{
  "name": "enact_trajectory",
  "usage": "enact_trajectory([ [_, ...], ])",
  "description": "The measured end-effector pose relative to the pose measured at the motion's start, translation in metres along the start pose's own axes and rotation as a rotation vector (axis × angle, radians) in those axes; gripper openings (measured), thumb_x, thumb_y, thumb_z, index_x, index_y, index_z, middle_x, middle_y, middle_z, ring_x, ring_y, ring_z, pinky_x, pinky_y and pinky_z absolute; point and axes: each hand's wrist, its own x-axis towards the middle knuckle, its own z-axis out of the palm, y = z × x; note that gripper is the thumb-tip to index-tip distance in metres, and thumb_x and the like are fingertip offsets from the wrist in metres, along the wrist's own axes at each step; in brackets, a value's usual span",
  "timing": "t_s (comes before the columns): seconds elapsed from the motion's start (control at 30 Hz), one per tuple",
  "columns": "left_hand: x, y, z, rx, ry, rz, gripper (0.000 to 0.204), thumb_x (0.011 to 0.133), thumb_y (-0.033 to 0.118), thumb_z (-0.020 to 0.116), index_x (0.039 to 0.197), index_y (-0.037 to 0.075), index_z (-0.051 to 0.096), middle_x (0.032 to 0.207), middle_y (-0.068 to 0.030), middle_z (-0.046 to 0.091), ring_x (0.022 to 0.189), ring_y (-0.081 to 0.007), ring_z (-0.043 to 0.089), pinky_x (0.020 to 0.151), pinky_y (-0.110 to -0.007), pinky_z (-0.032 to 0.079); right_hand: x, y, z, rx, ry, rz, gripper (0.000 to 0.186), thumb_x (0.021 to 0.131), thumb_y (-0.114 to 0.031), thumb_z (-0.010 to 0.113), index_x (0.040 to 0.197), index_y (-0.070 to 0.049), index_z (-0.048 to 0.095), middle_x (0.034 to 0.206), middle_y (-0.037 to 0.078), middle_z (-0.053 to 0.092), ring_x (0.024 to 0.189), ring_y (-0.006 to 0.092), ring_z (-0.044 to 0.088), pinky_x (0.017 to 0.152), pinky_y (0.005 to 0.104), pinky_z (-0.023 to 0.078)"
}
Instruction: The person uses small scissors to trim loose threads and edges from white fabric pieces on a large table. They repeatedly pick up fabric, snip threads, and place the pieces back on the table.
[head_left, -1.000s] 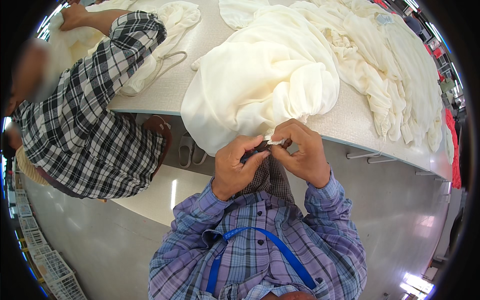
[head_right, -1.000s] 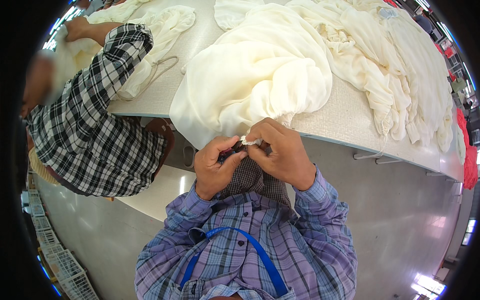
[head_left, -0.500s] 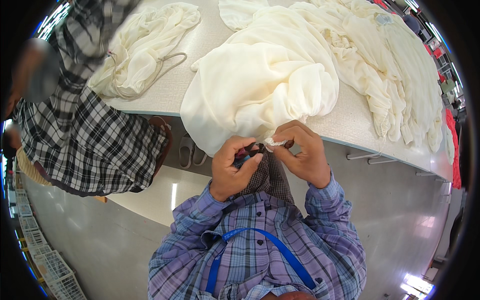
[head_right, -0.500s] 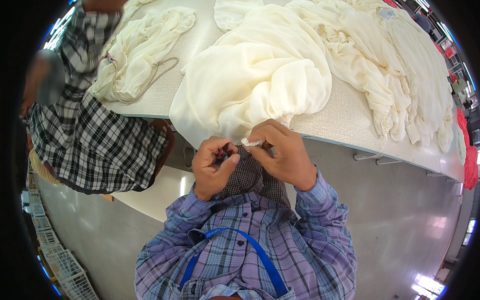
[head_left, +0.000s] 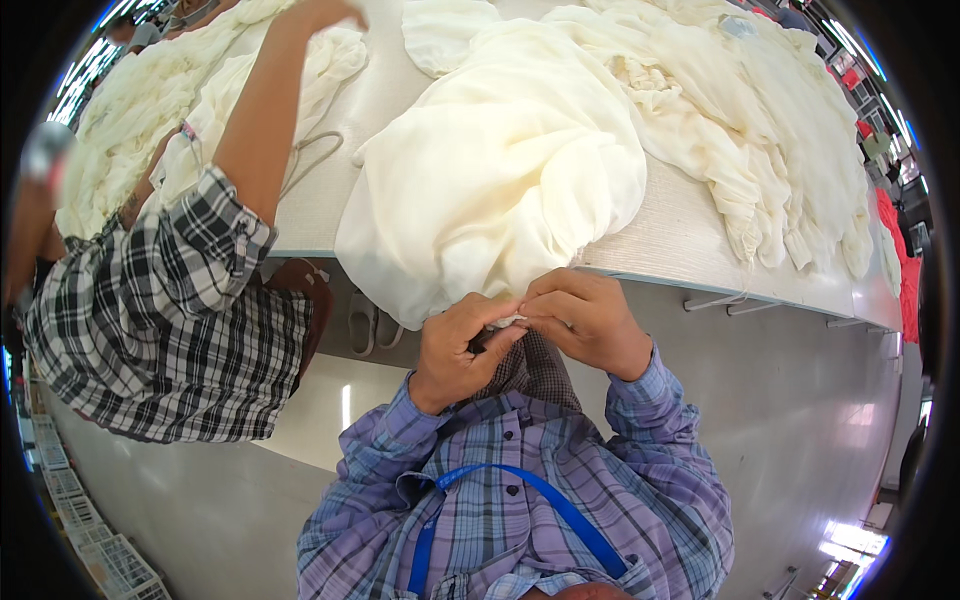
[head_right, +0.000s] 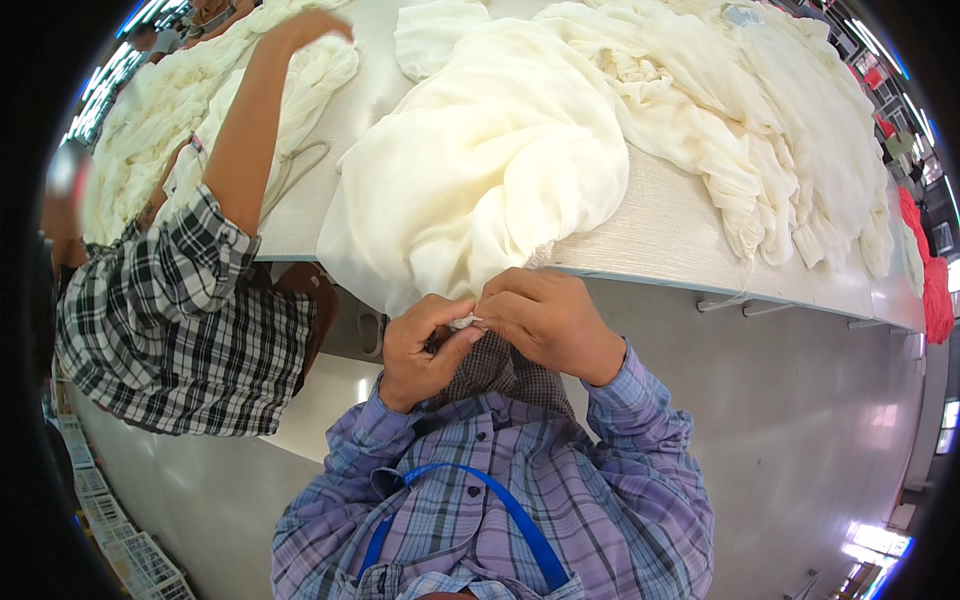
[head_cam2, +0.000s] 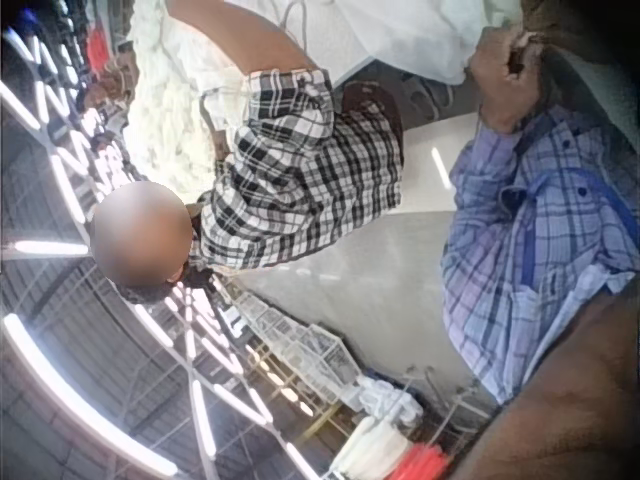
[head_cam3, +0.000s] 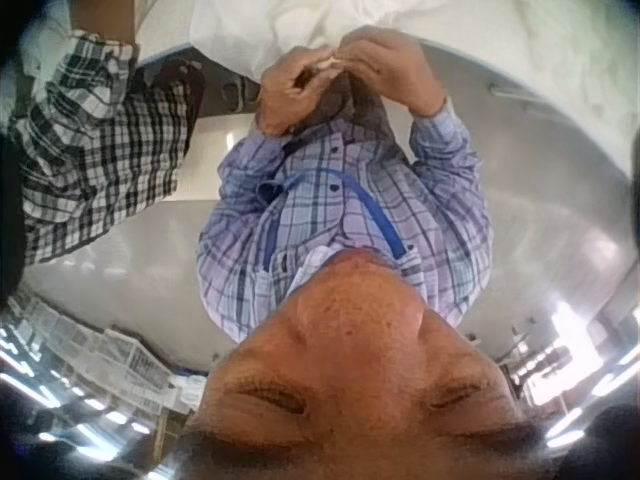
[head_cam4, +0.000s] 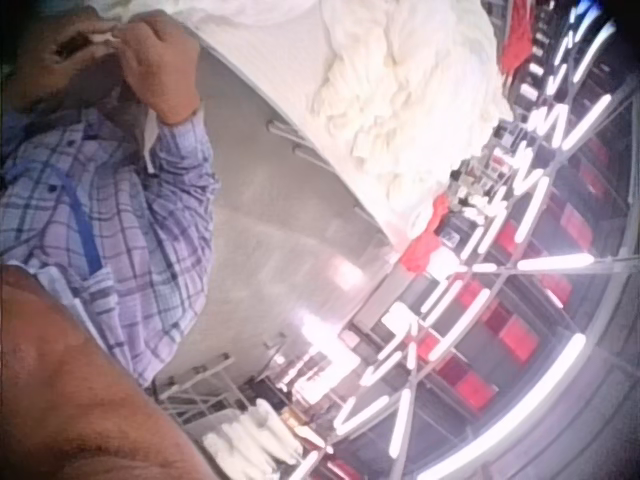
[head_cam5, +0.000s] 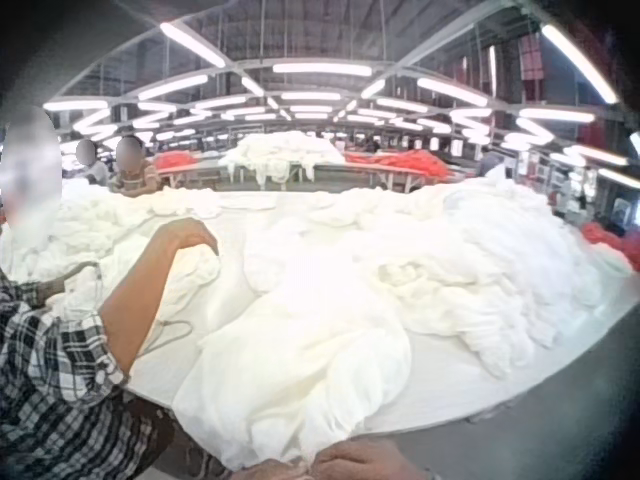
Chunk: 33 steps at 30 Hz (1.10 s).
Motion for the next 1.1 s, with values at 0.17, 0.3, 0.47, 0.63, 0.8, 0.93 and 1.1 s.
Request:
enact_trajectory([
  [0.17,-0.001,0.000,0.001,-0.037,0.066,-0.058,0.015,0.082,0.001,0.077,0.095,0.001,0.069,0.082,-0.0069,0.068,0.061,-0.0088,0.057,0.052,-0.022,0.042,0.000,0.027,0.001,-0.312,0.205,0.020,0.021,0.071,0.002,0.069,0.090,-0.009,0.069,0.090,0.005,0.068,0.077,0.0270,0.065,0.068,0.0363,0.053],
  [0.3,-0.007,0.001,-0.005,-0.153,0.112,-0.040,0.015,0.084,0.002,0.076,0.097,0.000,0.068,0.082,-0.0061,0.068,0.061,-0.0063,0.055,0.053,-0.021,0.041,0.002,0.042,0.002,-0.372,0.447,0.056,0.029,0.066,0.008,0.066,0.091,-0.007,0.069,0.093,0.007,0.068,0.083,0.0279,0.065,0.069,0.0369,0.052],
  [0.47,-0.018,0.003,-0.009,-0.304,0.256,-0.148,0.015,0.090,0.006,0.073,0.102,0.000,0.066,0.082,-0.0034,0.066,0.060,-0.0042,0.053,0.053,-0.019,0.040,0.009,0.041,-0.002,-0.288,0.566,0.092,0.030,0.068,0.012,0.067,0.093,-0.004,0.068,0.098,0.010,0.068,0.090,0.0286,0.064,0.078,0.0356,0.051],
  [0.63,-0.020,0.007,-0.014,-0.334,0.349,-0.254,0.016,0.094,0.011,0.069,0.104,-0.001,0.064,0.081,-0.0025,0.064,0.056,-0.0033,0.049,0.049,-0.019,0.038,0.007,0.029,0.001,-0.103,0.487,0.170,0.029,0.069,0.010,0.069,0.096,-0.002,0.068,0.096,0.011,0.067,0.089,0.0260,0.063,0.079,0.0337,0.050],
  [0.8,-0.020,0.011,-0.021,-0.364,0.413,-0.247,0.019,0.094,0.014,0.070,0.105,-0.001,0.064,0.081,-0.0019,0.065,0.056,-0.0022,0.048,0.049,-0.018,0.037,0.001,0.011,-0.016,0.003,0.334,0.164,0.025,0.071,-0.002,0.080,0.093,-0.003,0.070,0.090,0.009,0.066,0.085,0.0256,0.062,0.077,0.0338,0.049],
  [0.93,-0.020,0.020,-0.026,-0.359,0.422,-0.226,0.021,0.094,0.015,0.071,0.105,-0.001,0.064,0.081,-0.0015,0.064,0.056,-0.0022,0.048,0.049,-0.018,0.037,-0.004,0.002,-0.027,0.144,0.215,0.184,0.030,0.070,-0.011,0.086,0.095,-0.004,0.072,0.090,0.008,0.065,0.086,0.0242,0.060,0.078,0.0332,0.048],
  [1.1,-0.018,0.024,-0.031,-0.387,0.387,-0.232,0.021,0.094,0.016,0.071,0.105,-0.001,0.064,0.080,-0.0012,0.064,0.057,-0.0022,0.048,0.049,-0.017,0.037,0.001,-0.013,-0.026,-0.056,0.272,0.162,0.038,0.069,-0.015,0.087,0.103,-0.008,0.073,0.104,0.008,0.066,0.106,0.0278,0.057,0.090,0.0371,0.047],
])
